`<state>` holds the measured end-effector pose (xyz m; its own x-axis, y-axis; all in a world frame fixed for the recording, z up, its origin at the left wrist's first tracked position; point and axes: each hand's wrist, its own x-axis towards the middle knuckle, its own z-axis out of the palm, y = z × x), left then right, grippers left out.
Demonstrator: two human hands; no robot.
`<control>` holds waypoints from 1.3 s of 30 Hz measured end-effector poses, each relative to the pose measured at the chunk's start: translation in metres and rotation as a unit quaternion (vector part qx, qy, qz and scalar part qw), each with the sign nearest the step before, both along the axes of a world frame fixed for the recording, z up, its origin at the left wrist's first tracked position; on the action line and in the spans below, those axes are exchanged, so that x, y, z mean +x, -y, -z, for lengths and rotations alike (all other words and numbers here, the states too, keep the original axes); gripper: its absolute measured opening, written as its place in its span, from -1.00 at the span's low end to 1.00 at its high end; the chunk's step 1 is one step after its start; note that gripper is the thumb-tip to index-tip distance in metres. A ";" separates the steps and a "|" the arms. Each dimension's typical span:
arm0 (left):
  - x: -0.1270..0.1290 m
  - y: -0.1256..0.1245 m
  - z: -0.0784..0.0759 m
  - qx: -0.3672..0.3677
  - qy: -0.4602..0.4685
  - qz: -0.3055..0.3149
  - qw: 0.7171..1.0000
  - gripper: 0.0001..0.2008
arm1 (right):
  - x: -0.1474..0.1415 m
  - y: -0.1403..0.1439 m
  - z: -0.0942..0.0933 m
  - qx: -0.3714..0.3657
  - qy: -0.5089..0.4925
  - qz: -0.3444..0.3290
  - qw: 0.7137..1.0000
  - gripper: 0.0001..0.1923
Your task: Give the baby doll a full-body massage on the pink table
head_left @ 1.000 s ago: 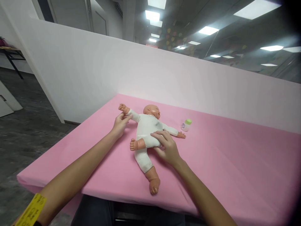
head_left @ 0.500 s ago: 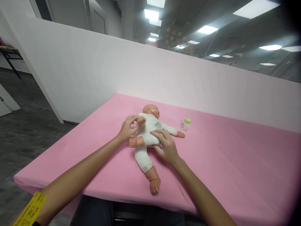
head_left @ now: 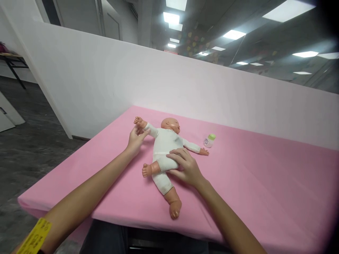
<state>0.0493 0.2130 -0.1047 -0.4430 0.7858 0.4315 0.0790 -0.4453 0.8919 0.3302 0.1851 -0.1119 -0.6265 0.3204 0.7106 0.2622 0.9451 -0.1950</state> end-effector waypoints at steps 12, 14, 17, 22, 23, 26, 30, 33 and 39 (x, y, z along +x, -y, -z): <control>0.027 0.030 -0.007 0.132 -0.360 0.097 0.918 -0.70 | -0.009 0.000 0.002 -0.031 -0.128 0.099 0.986 -0.56; 0.025 0.027 -0.005 0.124 -0.345 0.088 0.926 -0.70 | -0.009 0.000 0.002 -0.030 -0.122 0.095 0.988 -0.57; 0.019 0.018 -0.001 0.079 -0.287 0.053 0.953 -0.70 | -0.008 -0.001 0.003 -0.024 -0.101 0.074 0.992 -0.55; 0.001 0.002 0.001 0.017 -0.129 0.014 0.991 -0.54 | 0.001 -0.002 0.001 -0.005 -0.024 -0.004 1.000 -0.49; -0.003 0.000 0.002 0.013 -0.095 0.007 0.995 -0.52 | 0.002 -0.002 0.000 -0.003 -0.008 -0.019 1.000 -0.49; -0.012 -0.004 0.003 -0.021 -0.008 -0.010 1.000 -0.49 | 0.006 -0.001 -0.001 -0.003 0.017 -0.040 0.999 -0.50; -0.015 -0.005 0.005 -0.063 0.037 -0.002 0.997 -0.52 | 0.005 -0.001 -0.001 0.000 0.015 -0.035 0.999 -0.49; -0.006 -0.001 0.004 -0.031 0.003 0.040 0.999 -0.50 | 0.003 0.000 0.000 -0.009 -0.005 -0.005 1.000 -0.50; 0.019 0.017 0.001 0.029 -0.246 0.101 0.964 -0.68 | -0.003 0.002 0.002 -0.041 -0.078 0.054 0.995 -0.54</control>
